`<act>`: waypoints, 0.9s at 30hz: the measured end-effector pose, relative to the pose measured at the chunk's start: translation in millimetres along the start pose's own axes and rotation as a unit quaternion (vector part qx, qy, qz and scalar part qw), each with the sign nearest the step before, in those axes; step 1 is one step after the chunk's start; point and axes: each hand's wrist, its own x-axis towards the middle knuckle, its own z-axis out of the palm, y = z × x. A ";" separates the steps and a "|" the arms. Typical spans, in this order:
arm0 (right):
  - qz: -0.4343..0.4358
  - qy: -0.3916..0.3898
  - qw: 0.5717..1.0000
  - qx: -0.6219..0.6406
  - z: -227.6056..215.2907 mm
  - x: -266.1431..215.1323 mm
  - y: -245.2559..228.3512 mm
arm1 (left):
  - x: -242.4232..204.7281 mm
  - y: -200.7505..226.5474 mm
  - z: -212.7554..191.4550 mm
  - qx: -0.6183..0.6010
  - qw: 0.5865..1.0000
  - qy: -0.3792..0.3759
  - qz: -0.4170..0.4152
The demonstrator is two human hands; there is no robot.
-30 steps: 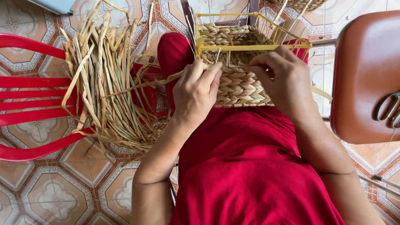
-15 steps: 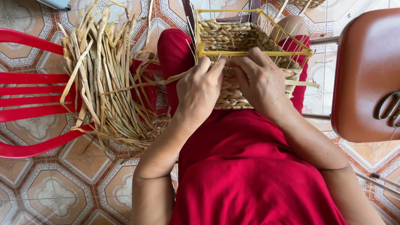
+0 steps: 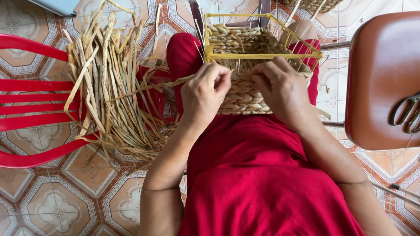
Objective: The person weaves a basket by wrapping dried plant fibers around a wire frame by hand, tucking the ends into the weave, and trimming excess fiber with scissors.
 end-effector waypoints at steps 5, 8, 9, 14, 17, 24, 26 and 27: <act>-0.024 -0.025 0.999 -0.017 5.6 7.7 -7.7 | -19.6 -17.8 0.1 0.037 0.998 -0.042 -0.001; -0.034 -0.030 0.998 0.032 0.8 5.1 2.3 | -7.0 6.3 -6.0 0.054 0.995 0.008 0.089; -0.035 -0.031 0.998 0.033 -2.1 2.2 5.2 | -3.5 11.4 -10.0 0.055 0.995 0.007 0.087; 0.010 -0.040 0.996 0.078 -22.9 -13.6 23.4 | 2.3 5.0 -10.5 -0.008 0.994 -0.058 0.093; 0.063 -0.059 0.993 0.085 -33.2 -24.6 26.7 | 1.2 -1.0 3.5 -0.012 0.994 -0.027 0.107; 0.108 -0.072 0.987 0.093 -23.1 -54.4 21.0 | 9.4 13.9 8.1 0.035 0.996 -0.011 0.083; 0.001 -0.087 0.993 0.084 -13.2 -61.9 1.9 | 8.2 16.8 18.5 0.052 0.998 0.015 0.045; 0.001 -0.085 0.993 0.084 -13.9 -58.1 -5.3 | 7.5 19.4 19.1 0.051 0.997 0.015 0.047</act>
